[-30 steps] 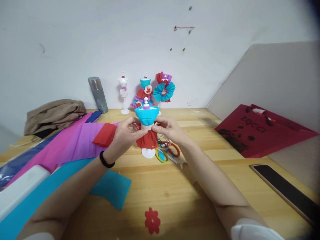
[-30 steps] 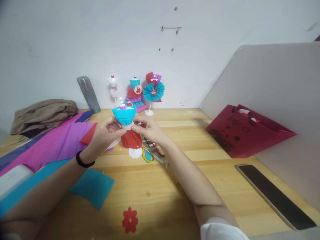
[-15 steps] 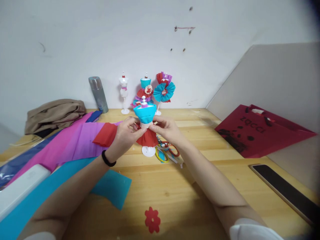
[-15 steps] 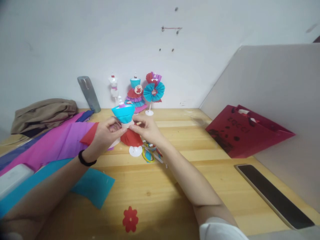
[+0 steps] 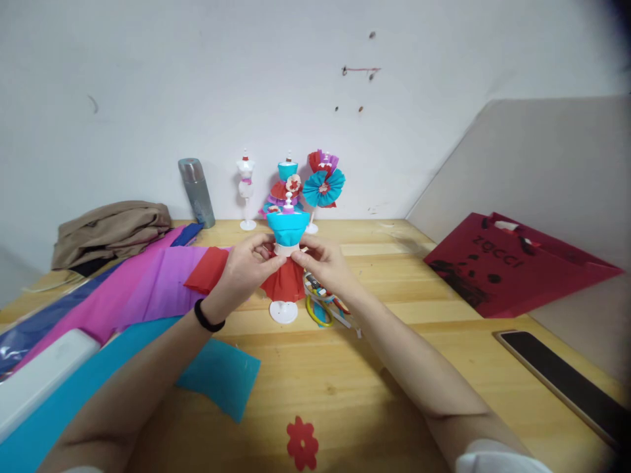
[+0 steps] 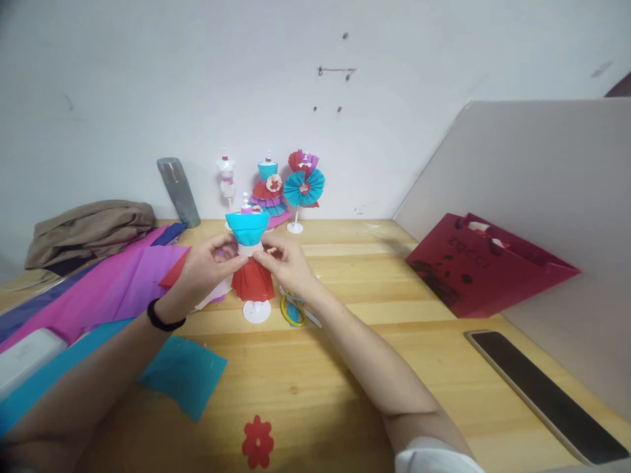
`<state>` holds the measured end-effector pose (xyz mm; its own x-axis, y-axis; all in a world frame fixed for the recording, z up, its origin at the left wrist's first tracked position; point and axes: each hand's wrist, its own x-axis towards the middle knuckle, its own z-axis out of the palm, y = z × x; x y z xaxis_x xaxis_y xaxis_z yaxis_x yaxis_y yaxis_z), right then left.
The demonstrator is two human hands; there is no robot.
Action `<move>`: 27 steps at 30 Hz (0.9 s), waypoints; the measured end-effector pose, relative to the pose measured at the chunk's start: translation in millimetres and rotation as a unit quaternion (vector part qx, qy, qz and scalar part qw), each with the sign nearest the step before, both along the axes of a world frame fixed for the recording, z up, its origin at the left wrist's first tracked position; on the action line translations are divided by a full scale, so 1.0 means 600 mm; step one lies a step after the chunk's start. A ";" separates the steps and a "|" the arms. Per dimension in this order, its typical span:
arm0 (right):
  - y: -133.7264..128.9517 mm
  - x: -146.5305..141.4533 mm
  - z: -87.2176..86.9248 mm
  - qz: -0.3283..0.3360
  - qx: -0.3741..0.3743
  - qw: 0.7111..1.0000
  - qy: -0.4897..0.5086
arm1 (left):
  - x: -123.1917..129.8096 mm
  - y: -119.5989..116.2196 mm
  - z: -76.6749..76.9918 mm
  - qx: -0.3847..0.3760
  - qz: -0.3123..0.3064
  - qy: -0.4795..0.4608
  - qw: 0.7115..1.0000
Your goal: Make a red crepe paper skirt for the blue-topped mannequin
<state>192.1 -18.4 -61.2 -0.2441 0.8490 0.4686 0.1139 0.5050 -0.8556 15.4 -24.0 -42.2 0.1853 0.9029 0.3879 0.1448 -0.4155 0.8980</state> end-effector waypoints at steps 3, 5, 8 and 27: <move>-0.001 -0.001 0.001 -0.010 0.008 1.000 -0.004 | -0.003 -0.001 0.002 0.016 -0.011 0.007 1.000; -0.001 0.000 0.002 -0.007 0.010 1.000 -0.002 | -0.004 0.000 0.000 0.034 -0.015 0.013 0.999; -0.002 0.001 0.003 0.004 0.009 1.000 -0.002 | -0.004 0.000 -0.002 0.040 -0.007 0.010 0.999; -0.006 -0.014 -0.009 -0.052 -0.021 0.996 0.071 | -0.005 0.009 -0.004 -0.099 -0.106 -0.120 0.982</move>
<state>183.6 -21.9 -66.5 -0.0882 0.8860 0.4553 0.0408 0.4599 -0.8870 12.7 -18.6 -44.6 0.3026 0.9155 0.2651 -0.1523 -0.2281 0.9617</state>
